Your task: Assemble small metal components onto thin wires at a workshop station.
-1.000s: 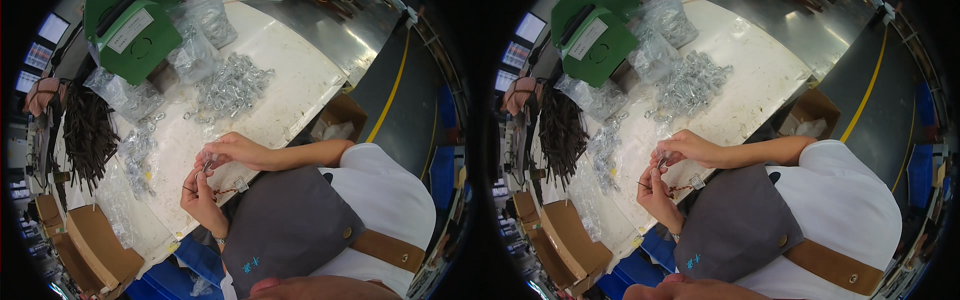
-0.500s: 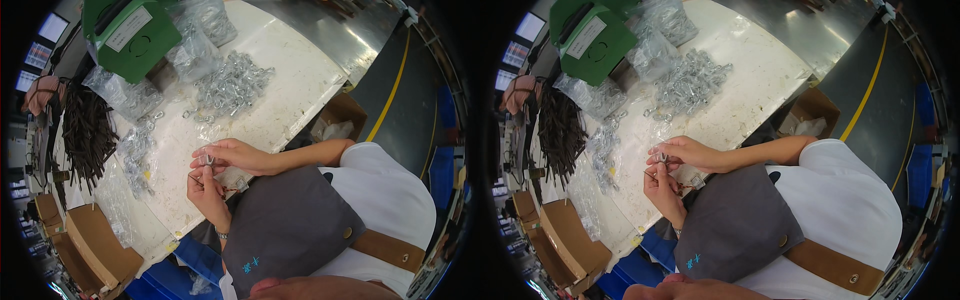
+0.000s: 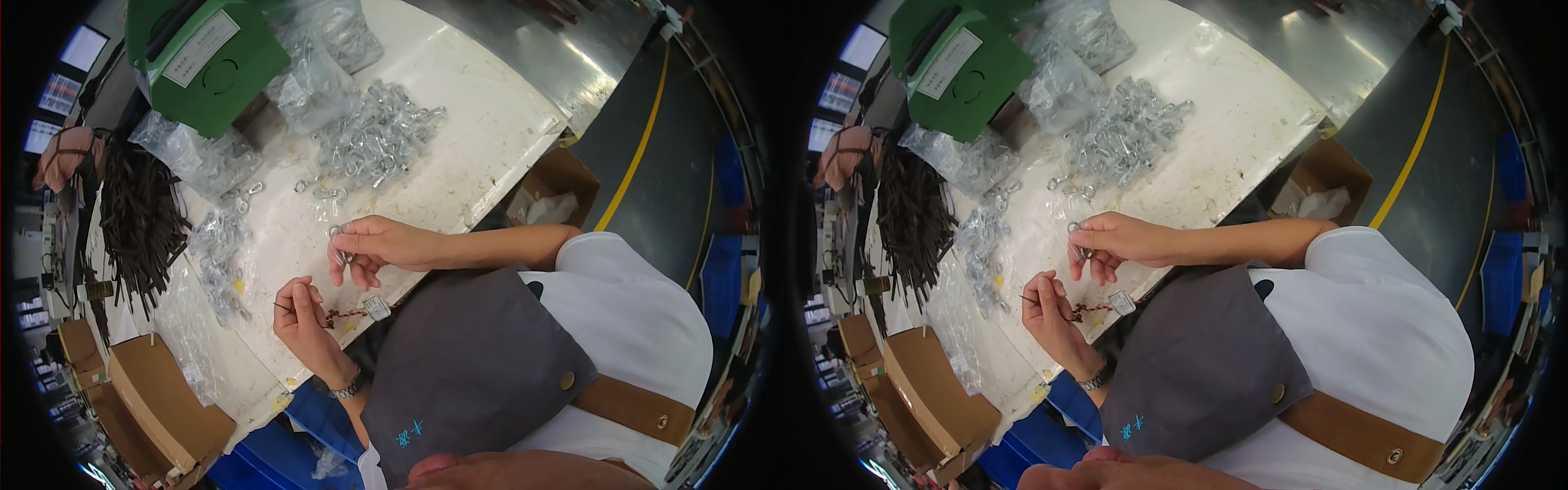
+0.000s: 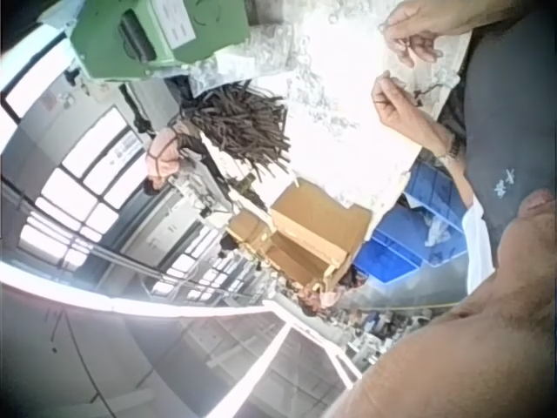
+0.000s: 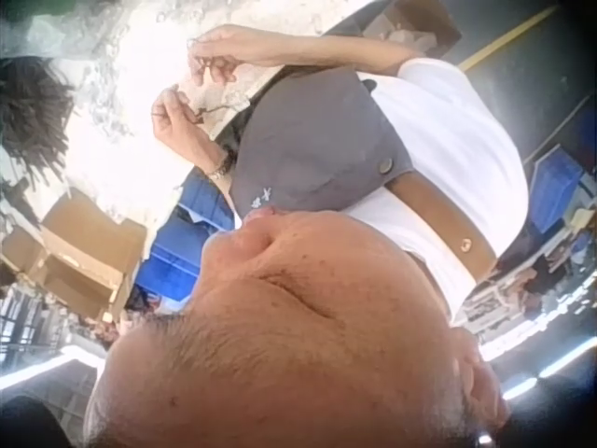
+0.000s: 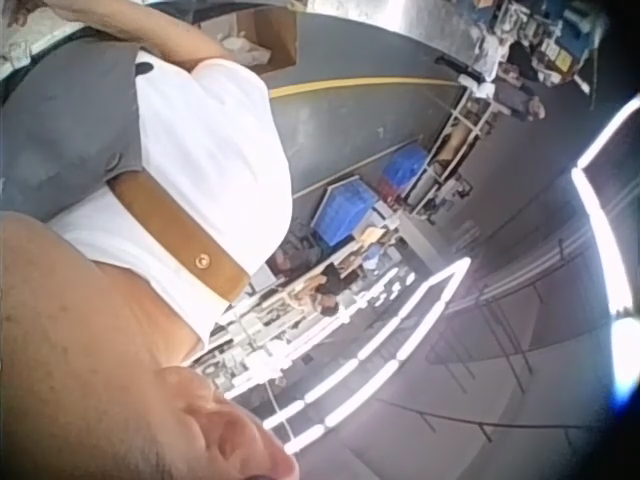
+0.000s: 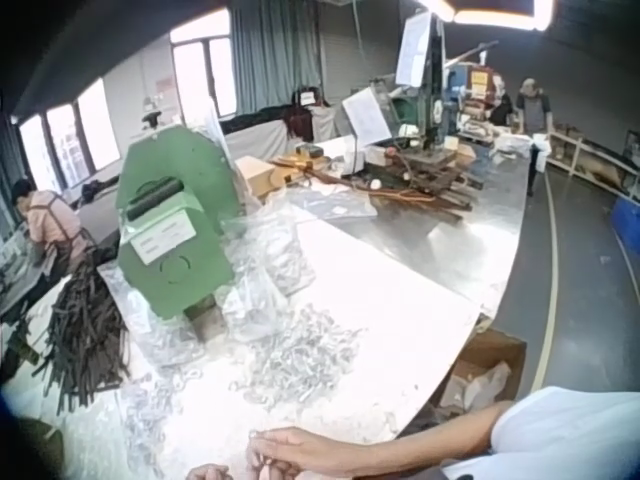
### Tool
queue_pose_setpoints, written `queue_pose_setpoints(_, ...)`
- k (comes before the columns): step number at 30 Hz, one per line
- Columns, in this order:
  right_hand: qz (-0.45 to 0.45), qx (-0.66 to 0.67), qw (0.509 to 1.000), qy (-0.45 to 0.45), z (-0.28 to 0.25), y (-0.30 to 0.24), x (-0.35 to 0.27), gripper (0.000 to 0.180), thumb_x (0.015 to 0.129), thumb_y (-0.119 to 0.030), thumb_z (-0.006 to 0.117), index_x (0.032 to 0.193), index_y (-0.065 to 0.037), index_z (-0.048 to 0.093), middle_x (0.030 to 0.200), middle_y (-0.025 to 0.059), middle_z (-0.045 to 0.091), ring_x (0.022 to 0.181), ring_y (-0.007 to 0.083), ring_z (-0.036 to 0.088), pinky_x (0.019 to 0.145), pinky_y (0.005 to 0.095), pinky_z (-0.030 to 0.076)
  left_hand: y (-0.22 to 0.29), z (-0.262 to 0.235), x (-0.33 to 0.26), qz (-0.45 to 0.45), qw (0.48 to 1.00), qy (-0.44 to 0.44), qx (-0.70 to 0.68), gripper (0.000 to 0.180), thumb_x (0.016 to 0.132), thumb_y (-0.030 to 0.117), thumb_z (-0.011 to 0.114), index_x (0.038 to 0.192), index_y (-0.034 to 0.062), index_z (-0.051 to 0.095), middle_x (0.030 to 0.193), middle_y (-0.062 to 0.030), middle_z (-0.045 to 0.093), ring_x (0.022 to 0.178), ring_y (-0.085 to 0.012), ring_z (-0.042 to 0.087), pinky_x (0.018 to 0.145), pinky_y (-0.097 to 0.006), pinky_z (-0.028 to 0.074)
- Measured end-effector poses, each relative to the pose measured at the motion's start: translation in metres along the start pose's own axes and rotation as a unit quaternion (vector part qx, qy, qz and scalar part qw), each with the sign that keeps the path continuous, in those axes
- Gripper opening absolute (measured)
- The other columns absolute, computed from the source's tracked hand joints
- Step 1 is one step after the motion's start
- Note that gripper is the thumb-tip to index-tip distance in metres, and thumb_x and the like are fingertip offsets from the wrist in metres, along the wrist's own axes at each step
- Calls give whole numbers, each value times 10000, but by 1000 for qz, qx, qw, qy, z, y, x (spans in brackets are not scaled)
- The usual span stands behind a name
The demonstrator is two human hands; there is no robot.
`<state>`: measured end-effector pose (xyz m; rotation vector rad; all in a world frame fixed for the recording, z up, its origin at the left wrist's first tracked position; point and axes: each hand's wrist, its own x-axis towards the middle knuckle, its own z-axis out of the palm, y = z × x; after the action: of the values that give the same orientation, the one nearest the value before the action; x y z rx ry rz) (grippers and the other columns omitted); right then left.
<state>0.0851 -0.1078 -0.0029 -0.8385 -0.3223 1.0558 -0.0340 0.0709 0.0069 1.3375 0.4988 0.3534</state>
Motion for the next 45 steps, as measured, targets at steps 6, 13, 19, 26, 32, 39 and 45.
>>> queue_pose_setpoints(6, 209, 145, 930, -265, -19, 19, 10, 285, 1108, -259, 588, 1063, 14, 656, 942, 103, 698, 560, 61, 531, 480, 225, 388, -3, -8, 4, -91, 974, -198, -55, 289, 1023, 123, 672, 1241, -65, 698, 894, -36, 703, 606, -30, 507, 512, -193, 322)
queue_pose_setpoints(13, 191, -4, 969, -157, -21, 6, -3, 265, 1104, -205, 580, 1185, 33, 666, 1000, 72, 698, 604, 103, 573, 562, 264, 493, -6, 1, -3, -64, 987, -131, 62, 129, 980, 97, 759, 1027, 11, 675, 801, -9, 685, 574, -32, 542, 516, -179, 400)
queue_pose_setpoints(19, 56, -363, 926, -89, 5, -4, -12, 226, 1087, -148, 558, 983, 20, 667, 822, 68, 686, 619, 132, 613, 598, 311, 516, -2, 21, -14, -11, 994, -49, 97, 68, 1003, 67, 717, 1003, 7, 686, 727, 47, 612, 598, -5, 485, 542, -174, 334)
queue_pose_setpoints(26, 30, -396, 914, -85, 4, -6, -7, 250, 1096, -193, 543, 1007, -3, 679, 716, 41, 584, 619, 112, 562, 599, 298, 470, 3, -19, 0, -63, 994, -71, -46, 312, 1083, 130, 585, 1345, -38, 615, 802, 43, 611, 656, -13, 445, 563, -201, 314)
queue_pose_setpoints(32, 96, -322, 931, -145, -2, -22, -15, 275, 1114, -248, 527, 1036, -31, 679, 760, -6, 548, 659, 89, 483, 614, 269, 430, 22, -11, -14, -77, 963, -203, 162, 354, 1103, 71, 514, 1414, -12, 663, 886, 2, 686, 747, -54, 507, 660, -203, 408)
queue_pose_setpoints(39, 88, -339, 931, -104, -12, -5, -17, 272, 1073, -233, 541, 945, -34, 675, 765, 19, 585, 692, 128, 531, 643, 310, 458, 30, 17, -41, -54, 950, -184, 248, 412, 1091, 55, 519, 1492, -18, 577, 811, -37, 690, 672, -58, 518, 631, -218, 431)
queue_pose_setpoints(45, -4, -366, 927, -82, -3, 7, -12, 270, 1118, -201, 491, 1018, -14, 659, 784, 32, 626, 717, 119, 537, 668, 295, 460, -5, 13, -35, -88, 985, -100, 111, 367, 1103, 67, 526, 1447, -17, 623, 821, -4, 656, 712, -56, 546, 643, -213, 445)
